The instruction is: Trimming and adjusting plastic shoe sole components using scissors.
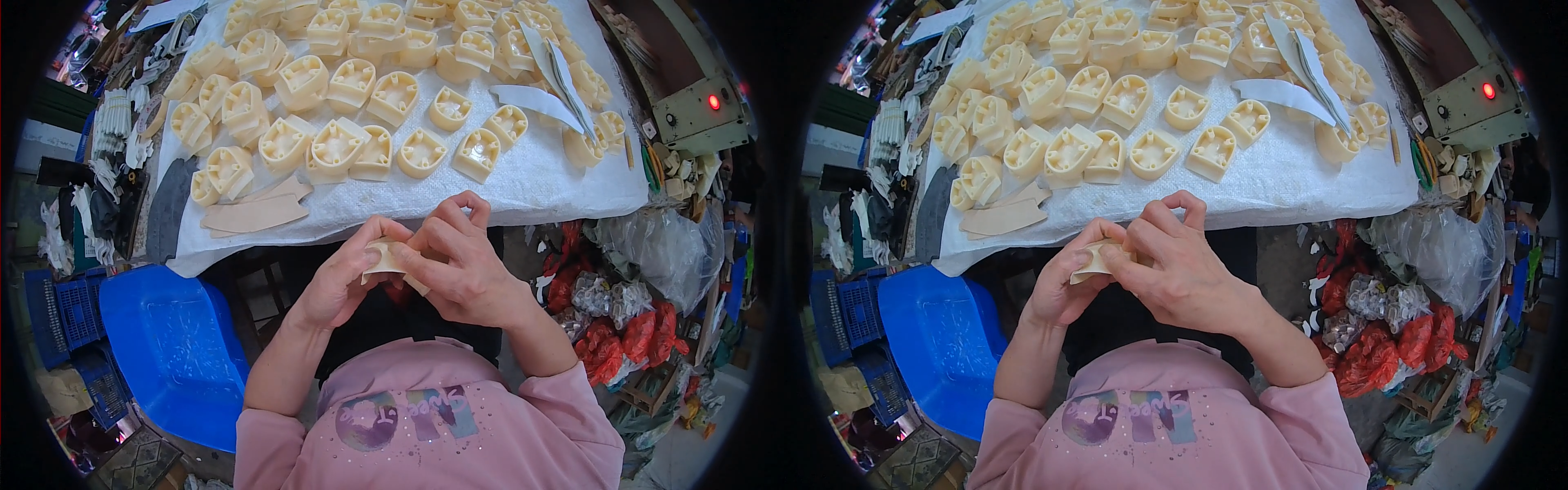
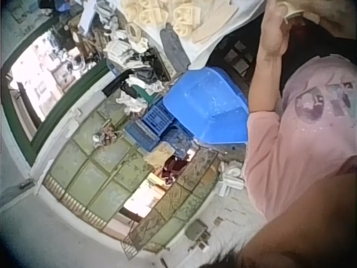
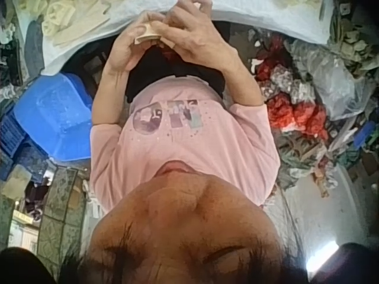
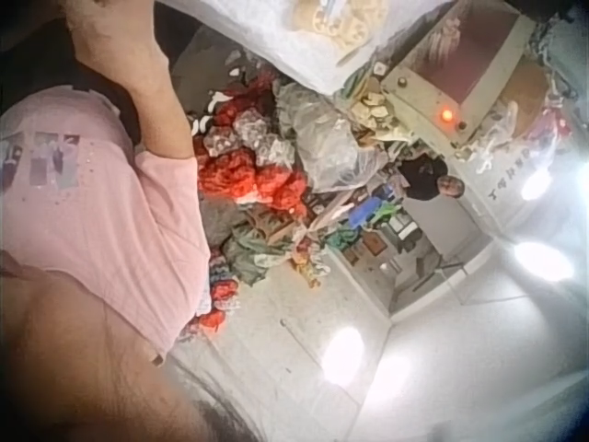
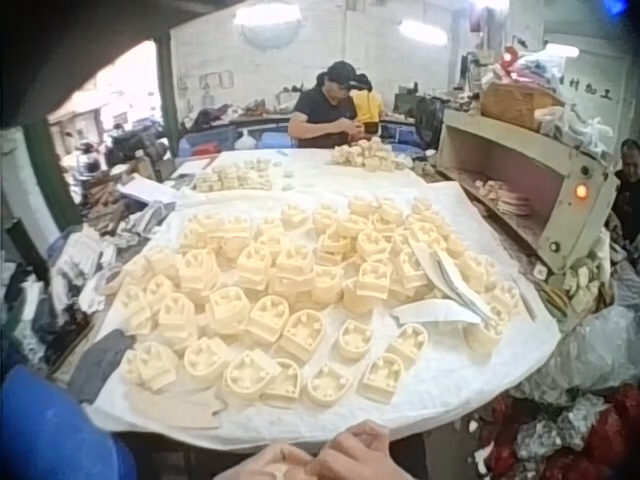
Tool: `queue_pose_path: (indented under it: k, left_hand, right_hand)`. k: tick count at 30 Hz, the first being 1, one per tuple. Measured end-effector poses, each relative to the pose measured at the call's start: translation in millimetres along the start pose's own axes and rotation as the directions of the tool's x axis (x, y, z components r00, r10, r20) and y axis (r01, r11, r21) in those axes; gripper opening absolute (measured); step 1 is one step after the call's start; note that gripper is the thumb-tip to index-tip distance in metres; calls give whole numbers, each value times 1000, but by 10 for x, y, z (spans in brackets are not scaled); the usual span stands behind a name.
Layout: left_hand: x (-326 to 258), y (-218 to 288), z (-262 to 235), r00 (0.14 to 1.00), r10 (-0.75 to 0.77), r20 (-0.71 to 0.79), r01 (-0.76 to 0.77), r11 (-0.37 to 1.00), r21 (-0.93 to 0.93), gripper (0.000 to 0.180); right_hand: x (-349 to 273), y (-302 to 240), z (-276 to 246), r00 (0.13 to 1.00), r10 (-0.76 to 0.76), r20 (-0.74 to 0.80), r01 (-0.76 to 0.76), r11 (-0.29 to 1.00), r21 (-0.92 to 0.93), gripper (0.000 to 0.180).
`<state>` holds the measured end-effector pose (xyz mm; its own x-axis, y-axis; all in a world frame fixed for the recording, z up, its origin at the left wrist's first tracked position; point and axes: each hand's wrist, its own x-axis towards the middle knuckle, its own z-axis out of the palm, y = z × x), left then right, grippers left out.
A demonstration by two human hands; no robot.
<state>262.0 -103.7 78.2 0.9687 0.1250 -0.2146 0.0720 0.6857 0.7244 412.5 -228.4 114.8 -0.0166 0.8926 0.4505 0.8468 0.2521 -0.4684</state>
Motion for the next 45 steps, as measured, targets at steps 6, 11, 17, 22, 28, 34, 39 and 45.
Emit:
queue_pose_path:
  k: [6, 11, 17, 22, 28, 34, 39, 45]
  left_hand:
    - [44, 11, 156, 996, 31, -81, -29, 999, 30, 53]
    - [-128, -135, 83, 756, 588, -286, -378, 750, 543, 50]
    - [-113, -144, 186, 533, 842, -90, -330, 305, 893, 12]
    - [-105, -95, 221, 529, 847, -41, -237, 194, 952, 10]
    - [-72, -102, 260, 520, 854, -10, -218, 144, 965, 10]
    - [-186, -47, 290, 674, 651, -350, -202, 618, 760, 8]
    - [-156, -80, 292, 671, 597, -440, -249, 740, 624, 7]
    - [-133, -40, 322, 679, 719, -147, -117, 303, 946, 9]
  right_hand:
    - [-38, 23, 7, 999, 36, -26, -35, 999, 21, 39]
    - [-63, 36, 8, 988, 114, -100, -113, 993, 20, 43]
    - [-56, -30, 31, 988, 123, -93, -128, 991, -41, 46]
    - [-86, -39, 49, 988, 140, -70, -142, 989, -35, 42]
    - [-92, -56, 38, 985, 157, -75, -159, 987, -23, 40]
    - [-121, -60, 52, 991, 113, -67, -116, 993, -38, 45]
    - [-148, -35, 64, 994, 99, -42, -102, 993, -67, 45]
    - [-150, -50, 84, 990, 136, -38, -139, 985, -98, 28]
